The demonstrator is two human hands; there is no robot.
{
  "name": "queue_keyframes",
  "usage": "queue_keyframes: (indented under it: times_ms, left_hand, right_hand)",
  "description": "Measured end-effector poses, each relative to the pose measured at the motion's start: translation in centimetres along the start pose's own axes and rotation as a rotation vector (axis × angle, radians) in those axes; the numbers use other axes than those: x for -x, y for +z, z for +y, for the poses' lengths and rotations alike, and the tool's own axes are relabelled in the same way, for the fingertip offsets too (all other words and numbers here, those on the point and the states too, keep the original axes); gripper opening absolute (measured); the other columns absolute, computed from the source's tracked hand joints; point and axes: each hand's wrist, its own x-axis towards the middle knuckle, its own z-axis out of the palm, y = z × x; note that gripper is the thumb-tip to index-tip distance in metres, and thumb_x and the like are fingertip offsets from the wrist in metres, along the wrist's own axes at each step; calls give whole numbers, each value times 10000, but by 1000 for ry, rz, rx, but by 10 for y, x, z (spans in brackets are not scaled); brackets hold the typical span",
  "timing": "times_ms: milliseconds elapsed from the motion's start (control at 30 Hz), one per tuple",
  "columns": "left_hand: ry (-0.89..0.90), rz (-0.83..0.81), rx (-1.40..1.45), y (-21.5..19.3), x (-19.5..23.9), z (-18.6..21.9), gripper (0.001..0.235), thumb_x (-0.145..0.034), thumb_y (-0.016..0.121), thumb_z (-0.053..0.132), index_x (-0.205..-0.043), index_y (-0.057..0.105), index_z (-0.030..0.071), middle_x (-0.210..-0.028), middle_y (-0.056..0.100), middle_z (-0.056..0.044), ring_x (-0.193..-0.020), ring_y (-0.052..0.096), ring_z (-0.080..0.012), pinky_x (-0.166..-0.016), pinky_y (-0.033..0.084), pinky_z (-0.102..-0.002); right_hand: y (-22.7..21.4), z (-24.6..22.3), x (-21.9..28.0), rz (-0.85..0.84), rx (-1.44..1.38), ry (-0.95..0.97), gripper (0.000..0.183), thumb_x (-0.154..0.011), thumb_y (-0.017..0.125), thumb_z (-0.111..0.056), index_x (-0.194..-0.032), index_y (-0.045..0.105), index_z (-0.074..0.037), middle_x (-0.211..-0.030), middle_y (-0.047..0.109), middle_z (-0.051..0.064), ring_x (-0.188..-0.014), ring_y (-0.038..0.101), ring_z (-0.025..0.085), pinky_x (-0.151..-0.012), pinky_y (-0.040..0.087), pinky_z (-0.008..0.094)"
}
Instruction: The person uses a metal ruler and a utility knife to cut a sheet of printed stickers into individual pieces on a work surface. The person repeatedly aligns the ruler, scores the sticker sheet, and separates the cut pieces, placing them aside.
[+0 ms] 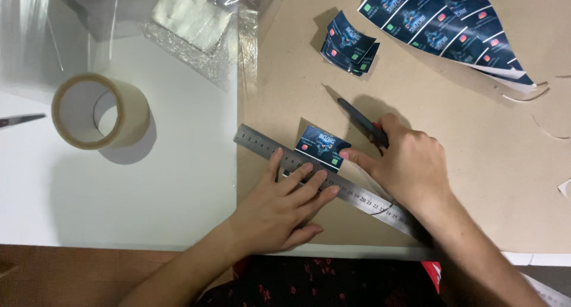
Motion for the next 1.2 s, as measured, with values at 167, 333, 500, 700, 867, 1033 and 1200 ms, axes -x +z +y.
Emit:
queue_keyframes:
  times_ms: [167,333,500,700,867,1033,1200]
  left_hand:
    - [-21,15,-48,0,-1,3,676,-899,591,543,-1459,519,169,-1411,572,-99,-1290,528,-321,-1047,333,-733]
    - [-39,27,-25,3,-2,4,699,-908,568,537,-1492,477,163,-1451,539,-104,-1358,469,-328,-1066,312,-738]
    - [-46,-7,-21,4,-1,5,725,-897,554,548,-1502,470,159,-1467,532,-117,-1361,470,-330,-1075,289,-736]
    - [-112,19,-81,10,-2,15,715,-900,563,532,-1503,466,159,-1466,533,-112,-1380,460,-342,-1044,307,-763]
    - [-115,11,-51,10,0,15,728,-917,567,530,-1527,429,157,-1520,487,-117,-1448,376,-348,-1095,251,-756]
    - [-116,23,-58,13,1,14,725,-914,577,537,-1517,445,158,-1524,483,-106,-1442,387,-339,-1089,259,-760]
    - [-108,73,-56,14,0,12,672,-927,588,531,-1489,488,175,-1525,483,-87,-1407,454,-336,-1065,306,-751]
  right_hand:
    - [-2,1,-6,-91,50,-24,725,-744,713,-768,-1039,636,-110,-772,734,120,-716,713,413,-646,547,521]
    - [-17,-8,-15,-248,131,15,756,-766,700,-758,-1162,612,-121,-788,751,160,-751,733,420,-647,570,510]
    - [-16,-9,-20,-294,158,35,784,-754,683,-777,-1226,617,-154,-849,757,192,-813,731,441,-691,571,529]
    - [-13,-4,-19,-235,129,17,782,-735,723,-761,-1202,624,-142,-782,750,170,-773,718,451,-656,548,528]
    - [-19,-8,-18,-271,19,-18,717,-765,757,-647,-1223,637,-109,-891,768,167,-813,730,446,-708,568,542]
    - [-21,70,60,100,-187,22,394,-847,829,-425,-869,612,-97,-650,589,45,-534,529,188,-580,425,366]
    - [-2,178,175,333,-236,119,297,-836,909,-110,-842,650,37,-806,602,150,-666,508,220,-676,396,342]
